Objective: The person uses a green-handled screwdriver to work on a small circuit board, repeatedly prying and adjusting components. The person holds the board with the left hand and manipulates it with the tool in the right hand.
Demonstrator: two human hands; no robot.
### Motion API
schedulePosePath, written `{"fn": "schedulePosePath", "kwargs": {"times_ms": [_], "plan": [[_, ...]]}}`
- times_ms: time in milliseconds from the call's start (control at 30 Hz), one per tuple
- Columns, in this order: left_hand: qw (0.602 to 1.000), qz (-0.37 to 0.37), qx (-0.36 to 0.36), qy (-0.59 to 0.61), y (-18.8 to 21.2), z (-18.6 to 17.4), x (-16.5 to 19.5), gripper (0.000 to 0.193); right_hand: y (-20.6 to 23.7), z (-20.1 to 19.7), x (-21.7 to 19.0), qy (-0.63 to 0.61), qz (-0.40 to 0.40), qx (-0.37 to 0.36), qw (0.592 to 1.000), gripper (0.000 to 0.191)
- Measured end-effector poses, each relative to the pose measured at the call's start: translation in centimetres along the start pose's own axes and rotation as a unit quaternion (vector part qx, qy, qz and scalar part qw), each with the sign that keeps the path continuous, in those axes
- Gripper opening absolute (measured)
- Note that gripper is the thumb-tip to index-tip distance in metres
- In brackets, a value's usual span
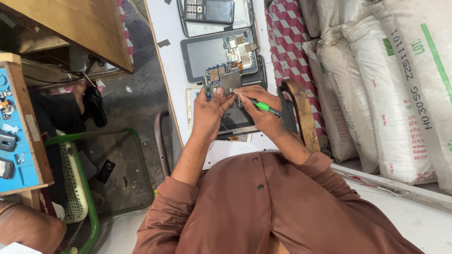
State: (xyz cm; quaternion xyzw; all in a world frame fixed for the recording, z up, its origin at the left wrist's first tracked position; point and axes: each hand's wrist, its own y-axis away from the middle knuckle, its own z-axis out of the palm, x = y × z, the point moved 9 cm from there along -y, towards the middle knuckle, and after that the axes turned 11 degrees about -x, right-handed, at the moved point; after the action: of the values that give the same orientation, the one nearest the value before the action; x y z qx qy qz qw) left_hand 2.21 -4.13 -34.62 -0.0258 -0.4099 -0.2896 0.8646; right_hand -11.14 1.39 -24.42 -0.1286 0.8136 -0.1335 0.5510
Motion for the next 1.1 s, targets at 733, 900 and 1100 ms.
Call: {"fn": "schedulePosePath", "kwargs": {"times_ms": [733,900,1100], "plan": [[1.0,-0.008,0.011,-0.012,0.0,-0.2,0.1,0.029,0.2,0.2,0.0,0.023,-0.004,-0.024,0.999,0.012],[1.0,-0.004,0.011,-0.01,0.1,-0.2,0.1,0.028,0.1,0.1,-0.1,0.002,-0.011,-0.025,1.0,0.012],[1.0,-0.008,0.01,-0.011,0.0,-0.1,0.1,0.028,0.0,0.1,-0.2,-0.013,-0.016,-0.011,1.0,0.01]]}}
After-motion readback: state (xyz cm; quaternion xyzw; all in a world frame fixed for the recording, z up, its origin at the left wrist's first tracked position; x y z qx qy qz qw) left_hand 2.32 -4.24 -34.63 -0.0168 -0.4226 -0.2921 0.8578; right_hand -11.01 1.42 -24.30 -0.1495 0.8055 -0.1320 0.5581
